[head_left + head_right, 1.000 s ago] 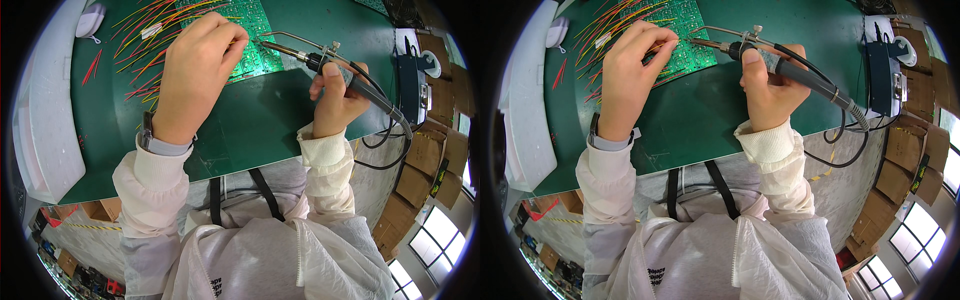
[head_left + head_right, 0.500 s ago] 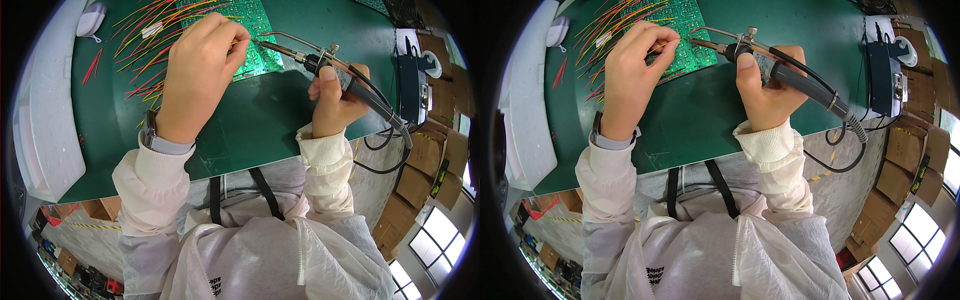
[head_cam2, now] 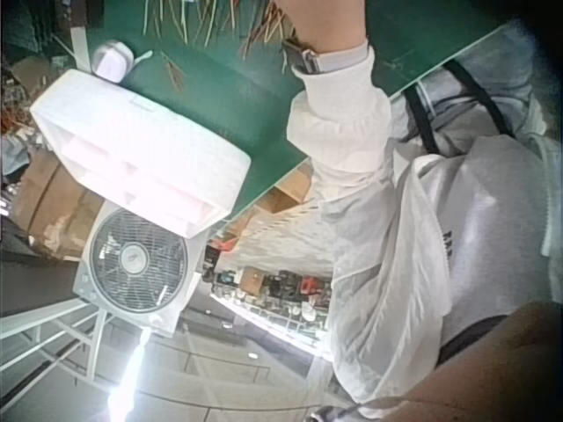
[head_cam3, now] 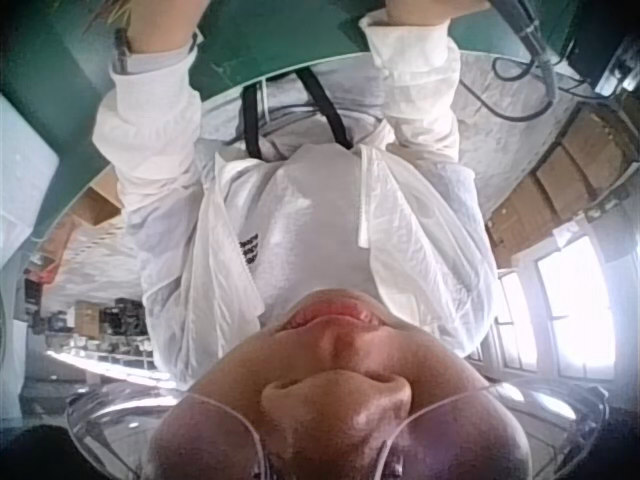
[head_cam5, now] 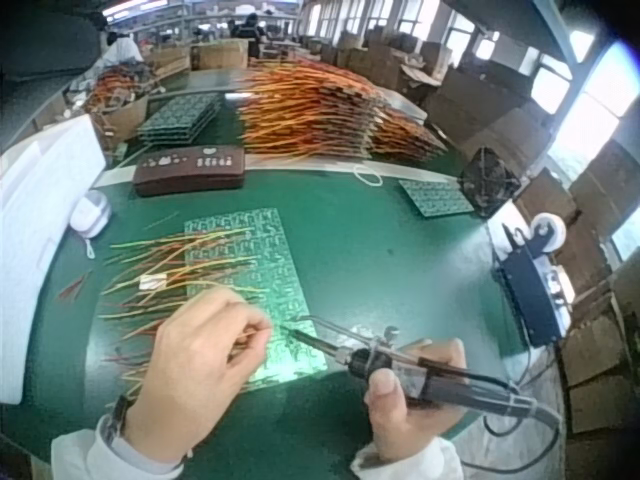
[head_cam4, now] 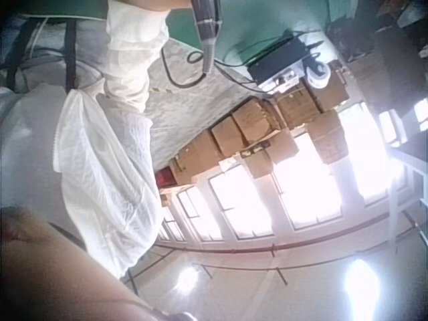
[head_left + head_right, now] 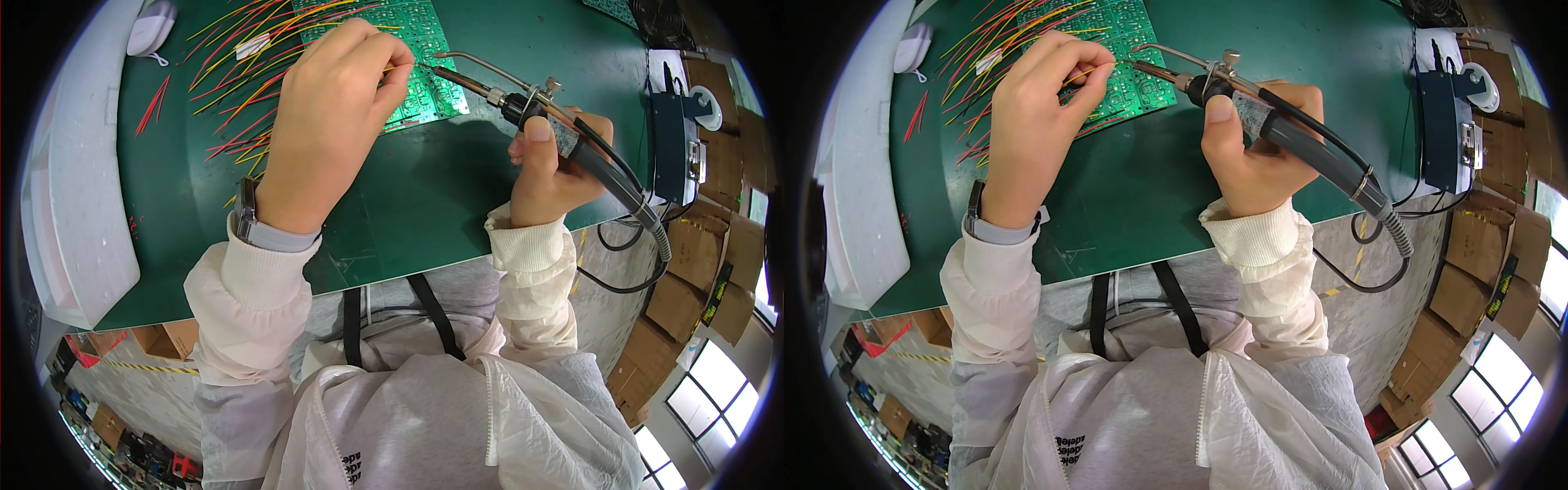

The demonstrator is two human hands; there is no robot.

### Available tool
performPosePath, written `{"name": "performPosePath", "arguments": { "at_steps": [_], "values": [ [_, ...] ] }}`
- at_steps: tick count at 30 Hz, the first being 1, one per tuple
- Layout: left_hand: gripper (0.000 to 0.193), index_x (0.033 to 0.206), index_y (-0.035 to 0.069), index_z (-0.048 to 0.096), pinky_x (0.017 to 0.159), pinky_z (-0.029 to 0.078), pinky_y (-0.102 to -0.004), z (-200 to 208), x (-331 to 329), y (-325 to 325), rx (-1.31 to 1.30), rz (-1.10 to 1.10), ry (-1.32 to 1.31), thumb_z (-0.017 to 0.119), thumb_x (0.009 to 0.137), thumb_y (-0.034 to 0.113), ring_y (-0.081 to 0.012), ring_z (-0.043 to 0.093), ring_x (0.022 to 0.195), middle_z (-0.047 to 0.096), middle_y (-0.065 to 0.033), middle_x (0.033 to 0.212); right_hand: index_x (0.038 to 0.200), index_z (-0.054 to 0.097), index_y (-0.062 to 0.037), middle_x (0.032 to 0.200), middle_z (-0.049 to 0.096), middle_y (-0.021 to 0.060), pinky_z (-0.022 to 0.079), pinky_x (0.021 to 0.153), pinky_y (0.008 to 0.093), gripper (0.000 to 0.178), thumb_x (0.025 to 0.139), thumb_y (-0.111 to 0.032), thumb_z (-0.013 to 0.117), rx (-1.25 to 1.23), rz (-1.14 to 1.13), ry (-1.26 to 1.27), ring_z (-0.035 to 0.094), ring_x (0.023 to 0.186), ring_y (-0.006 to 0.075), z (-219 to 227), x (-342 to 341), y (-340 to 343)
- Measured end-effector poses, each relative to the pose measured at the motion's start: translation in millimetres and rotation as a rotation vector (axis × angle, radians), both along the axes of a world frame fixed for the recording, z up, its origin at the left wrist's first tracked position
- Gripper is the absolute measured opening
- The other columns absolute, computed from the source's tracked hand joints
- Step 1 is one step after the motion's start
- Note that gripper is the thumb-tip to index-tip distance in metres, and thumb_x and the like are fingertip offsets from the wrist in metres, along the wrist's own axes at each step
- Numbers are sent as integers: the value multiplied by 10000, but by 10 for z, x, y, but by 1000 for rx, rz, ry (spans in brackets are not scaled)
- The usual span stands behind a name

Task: Soldering multiple colored wires onto a green circuit board using a handheld soldering iron.

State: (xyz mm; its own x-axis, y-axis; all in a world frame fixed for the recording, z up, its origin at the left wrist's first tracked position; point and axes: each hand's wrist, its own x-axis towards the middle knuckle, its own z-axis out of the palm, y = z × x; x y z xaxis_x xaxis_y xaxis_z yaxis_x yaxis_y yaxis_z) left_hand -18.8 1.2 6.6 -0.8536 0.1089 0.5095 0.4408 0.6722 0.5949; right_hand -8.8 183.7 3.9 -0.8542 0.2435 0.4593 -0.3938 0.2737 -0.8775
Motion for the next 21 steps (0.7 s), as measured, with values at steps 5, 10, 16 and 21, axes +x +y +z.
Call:
{"name": "performPosePath", "arguments": {
  "at_steps": [5, 10, 16, 21],
  "values": [
    [97, 788, -10, 542, 579, 430, -247, -2, 5, 1, -2, 3, 2, 612, 722, -23, -161, 530, 627, 539, -62, 745, 747, 481, -7, 636, 495, 16, 372, 512, 196, 326, 658, -211, 719, 31, 11, -23, 418, 539, 73, 0, 4, 0],
    [98, 789, -10, 541, 583, 433, -247, 3, 3, 6, 0, 8, -5, 612, 722, -23, -161, 534, 629, 537, -62, 746, 749, 480, -7, 637, 499, 21, 372, 510, 198, 320, 657, -204, 715, 45, 18, -23, 424, 542, 75, -1, -2, 11],
    [100, 786, -8, 541, 584, 438, -246, -9, -4, 7, -6, 17, -2, 615, 720, -21, -163, 539, 628, 537, -65, 744, 756, 473, -8, 642, 504, 26, 375, 508, 201, 329, 663, -210, 716, 12, 9, -2, 429, 543, 77, 15, 5, -9],
    [101, 786, -7, 542, 588, 446, -247, -20, -8, 10, -11, 25, 1, 616, 718, -21, -164, 544, 631, 540, -65, 748, 755, 473, -10, 641, 501, 22, 372, 501, 201, 330, 663, -209, 719, 13, 21, -18, 423, 537, 74, 6, 3, 2]
  ]
}}
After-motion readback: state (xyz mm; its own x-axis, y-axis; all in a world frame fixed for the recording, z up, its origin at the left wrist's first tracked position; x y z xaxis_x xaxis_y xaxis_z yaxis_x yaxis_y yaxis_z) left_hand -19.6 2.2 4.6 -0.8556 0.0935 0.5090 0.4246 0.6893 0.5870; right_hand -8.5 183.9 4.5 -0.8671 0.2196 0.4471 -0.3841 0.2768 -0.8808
